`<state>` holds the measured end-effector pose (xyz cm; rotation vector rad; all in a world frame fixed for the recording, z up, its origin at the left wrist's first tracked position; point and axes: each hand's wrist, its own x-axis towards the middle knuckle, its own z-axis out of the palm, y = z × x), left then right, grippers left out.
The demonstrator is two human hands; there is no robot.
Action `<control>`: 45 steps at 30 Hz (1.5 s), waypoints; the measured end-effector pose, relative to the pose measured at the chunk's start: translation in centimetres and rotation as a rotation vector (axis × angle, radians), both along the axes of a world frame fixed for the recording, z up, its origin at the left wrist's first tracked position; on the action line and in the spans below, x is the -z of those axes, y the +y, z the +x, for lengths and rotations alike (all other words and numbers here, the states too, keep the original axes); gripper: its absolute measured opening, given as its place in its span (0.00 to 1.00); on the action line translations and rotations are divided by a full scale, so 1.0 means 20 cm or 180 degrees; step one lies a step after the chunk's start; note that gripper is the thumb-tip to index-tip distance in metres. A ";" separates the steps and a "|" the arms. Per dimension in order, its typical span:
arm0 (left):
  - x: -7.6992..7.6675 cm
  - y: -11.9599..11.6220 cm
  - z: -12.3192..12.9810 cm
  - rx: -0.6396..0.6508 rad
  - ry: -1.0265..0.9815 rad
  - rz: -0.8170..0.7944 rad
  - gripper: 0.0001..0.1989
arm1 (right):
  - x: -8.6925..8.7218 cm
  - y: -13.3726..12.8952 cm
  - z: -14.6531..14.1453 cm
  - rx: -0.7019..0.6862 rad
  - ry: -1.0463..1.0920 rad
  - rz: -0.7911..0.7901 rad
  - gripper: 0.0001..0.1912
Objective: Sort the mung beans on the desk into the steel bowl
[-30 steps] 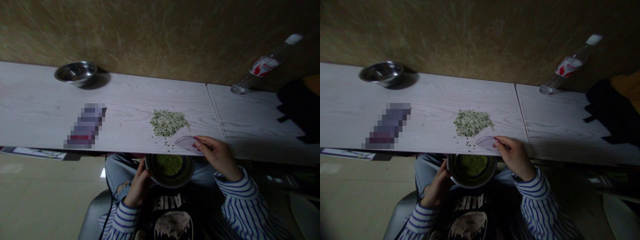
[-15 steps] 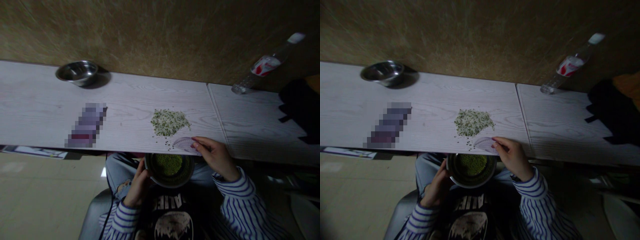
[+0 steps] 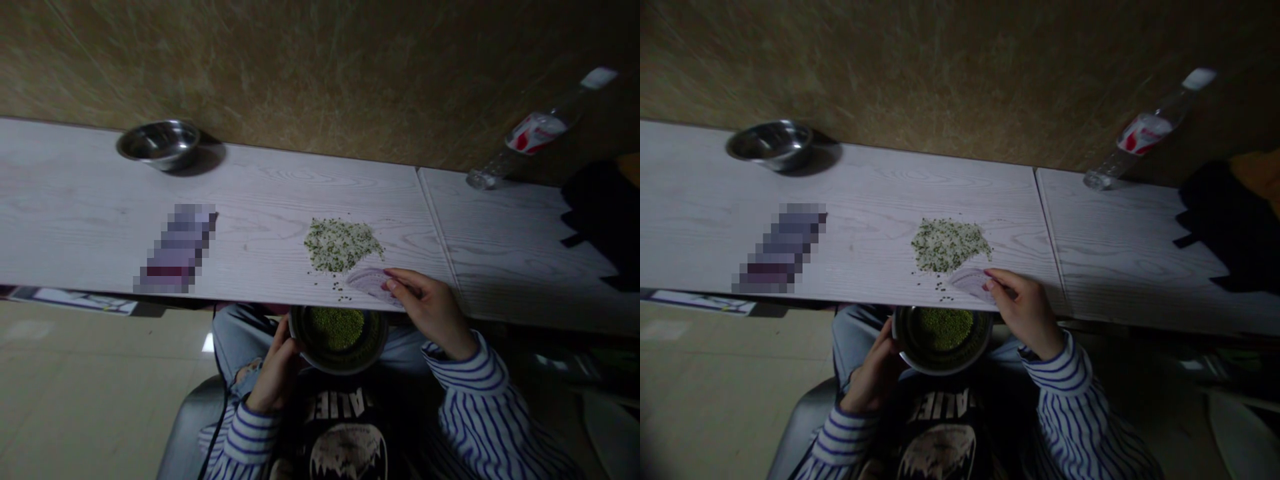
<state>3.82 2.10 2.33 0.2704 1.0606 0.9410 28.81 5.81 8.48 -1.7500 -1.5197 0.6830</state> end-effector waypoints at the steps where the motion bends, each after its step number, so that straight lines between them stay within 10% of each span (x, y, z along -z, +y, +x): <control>1: 0.00 0.00 0.00 0.0000 0.0004 0.0012 0.25 | 0.00 0.00 0.00 -0.0030 -0.0002 0.0006 0.15; 45: 0.03 0.01 -0.02 -0.0007 0.0027 0.0064 0.25 | -0.01 0.02 -0.08 -0.0085 0.0071 0.0031 0.15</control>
